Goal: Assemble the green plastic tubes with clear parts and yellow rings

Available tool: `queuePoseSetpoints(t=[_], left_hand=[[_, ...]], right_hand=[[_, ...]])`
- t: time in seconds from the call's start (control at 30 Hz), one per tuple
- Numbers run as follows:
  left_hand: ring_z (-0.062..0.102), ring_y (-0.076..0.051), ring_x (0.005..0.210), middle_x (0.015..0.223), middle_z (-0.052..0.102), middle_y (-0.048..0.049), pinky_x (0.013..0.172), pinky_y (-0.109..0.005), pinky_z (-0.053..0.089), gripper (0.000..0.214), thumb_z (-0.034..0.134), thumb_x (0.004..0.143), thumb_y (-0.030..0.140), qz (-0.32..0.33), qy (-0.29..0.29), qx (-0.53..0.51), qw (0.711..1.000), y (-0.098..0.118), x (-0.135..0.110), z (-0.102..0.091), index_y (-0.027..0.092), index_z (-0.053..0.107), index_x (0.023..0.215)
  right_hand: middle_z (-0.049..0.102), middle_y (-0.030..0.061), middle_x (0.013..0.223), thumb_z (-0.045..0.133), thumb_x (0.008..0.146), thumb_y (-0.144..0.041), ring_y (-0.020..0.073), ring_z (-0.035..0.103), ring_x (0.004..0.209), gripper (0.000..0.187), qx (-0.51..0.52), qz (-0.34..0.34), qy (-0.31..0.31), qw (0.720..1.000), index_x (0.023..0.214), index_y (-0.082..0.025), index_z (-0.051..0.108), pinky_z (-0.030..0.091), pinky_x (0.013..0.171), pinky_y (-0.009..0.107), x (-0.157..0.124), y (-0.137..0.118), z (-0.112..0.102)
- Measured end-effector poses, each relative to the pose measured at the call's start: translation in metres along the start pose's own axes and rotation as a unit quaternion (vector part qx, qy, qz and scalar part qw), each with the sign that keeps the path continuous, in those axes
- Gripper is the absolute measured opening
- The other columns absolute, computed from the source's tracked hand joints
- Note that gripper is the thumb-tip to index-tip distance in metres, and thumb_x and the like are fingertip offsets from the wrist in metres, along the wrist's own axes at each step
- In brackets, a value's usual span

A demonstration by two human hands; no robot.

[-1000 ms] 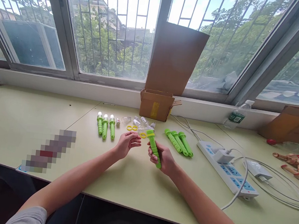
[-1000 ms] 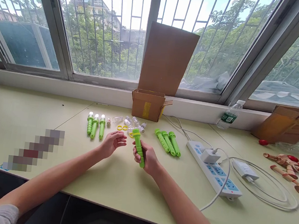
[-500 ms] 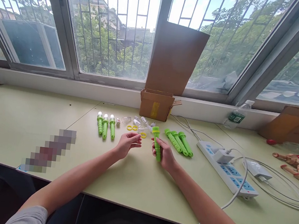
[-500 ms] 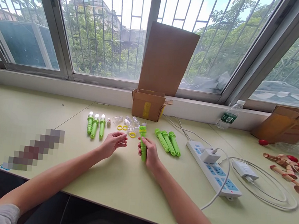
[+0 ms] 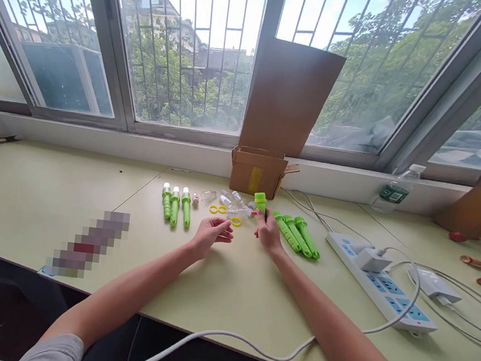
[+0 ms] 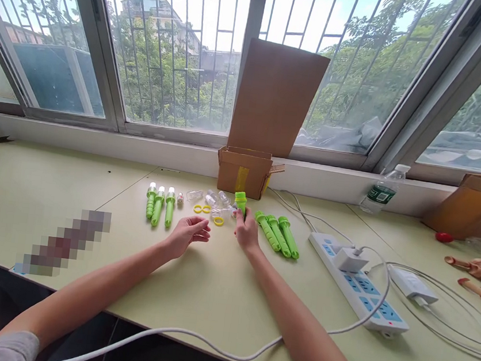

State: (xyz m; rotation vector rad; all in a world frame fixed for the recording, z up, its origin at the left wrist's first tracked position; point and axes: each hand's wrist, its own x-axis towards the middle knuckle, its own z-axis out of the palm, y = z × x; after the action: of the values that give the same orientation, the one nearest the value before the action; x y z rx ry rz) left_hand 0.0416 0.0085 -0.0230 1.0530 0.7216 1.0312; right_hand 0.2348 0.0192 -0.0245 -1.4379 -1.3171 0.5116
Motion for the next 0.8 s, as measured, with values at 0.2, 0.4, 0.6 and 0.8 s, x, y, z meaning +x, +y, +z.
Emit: queuePoseSetpoints(t=[0.2,0.4,0.6,0.8], left_hand=[[0.064,-0.014,0.059,0.070,0.064,-0.0053,0.063,-0.030,0.055,0.037,0.076,0.065,0.042,-0.002,0.000,0.025,1.000,0.000,-0.001,0.002,0.011,0.062,0.080],[0.063,-0.014,0.057,0.067,0.063,-0.0044,0.063,-0.031,0.054,0.041,0.077,0.062,0.045,-0.008,0.001,0.033,0.999,0.001,0.000,0.002,0.011,0.061,0.077],[0.062,-0.013,0.056,0.066,0.062,-0.0037,0.061,-0.030,0.054,0.042,0.072,0.066,0.051,-0.012,0.019,0.049,0.999,0.002,-0.004,0.004,0.012,0.057,0.071],[0.061,-0.013,0.052,0.064,0.061,-0.0035,0.056,-0.028,0.053,0.045,0.066,0.069,0.057,-0.023,0.037,0.046,0.998,0.002,-0.006,0.007,0.013,0.053,0.069]], right_hand=[[0.057,-0.0009,0.058,0.032,0.088,-0.054,0.0156,0.051,0.042,0.045,-0.073,-0.003,-0.024,0.997,0.106,-0.019,0.053,0.038,0.047,0.028,0.009,0.014,-0.005],[0.061,0.0028,0.071,0.044,0.082,-0.053,0.0196,0.055,0.059,0.037,-0.128,-0.010,-0.004,0.992,0.099,-0.020,0.049,0.036,0.055,0.028,0.017,0.023,-0.002],[0.057,0.0001,0.062,0.040,0.085,-0.051,0.0198,0.053,0.057,0.033,-0.158,-0.022,-0.029,0.987,0.095,-0.022,0.050,0.033,0.053,0.027,0.015,0.023,-0.003],[0.059,0.0013,0.062,0.041,0.086,-0.049,0.0209,0.055,0.059,0.031,-0.186,-0.033,-0.040,0.981,0.096,-0.021,0.050,0.032,0.054,0.027,0.014,0.021,-0.003]])
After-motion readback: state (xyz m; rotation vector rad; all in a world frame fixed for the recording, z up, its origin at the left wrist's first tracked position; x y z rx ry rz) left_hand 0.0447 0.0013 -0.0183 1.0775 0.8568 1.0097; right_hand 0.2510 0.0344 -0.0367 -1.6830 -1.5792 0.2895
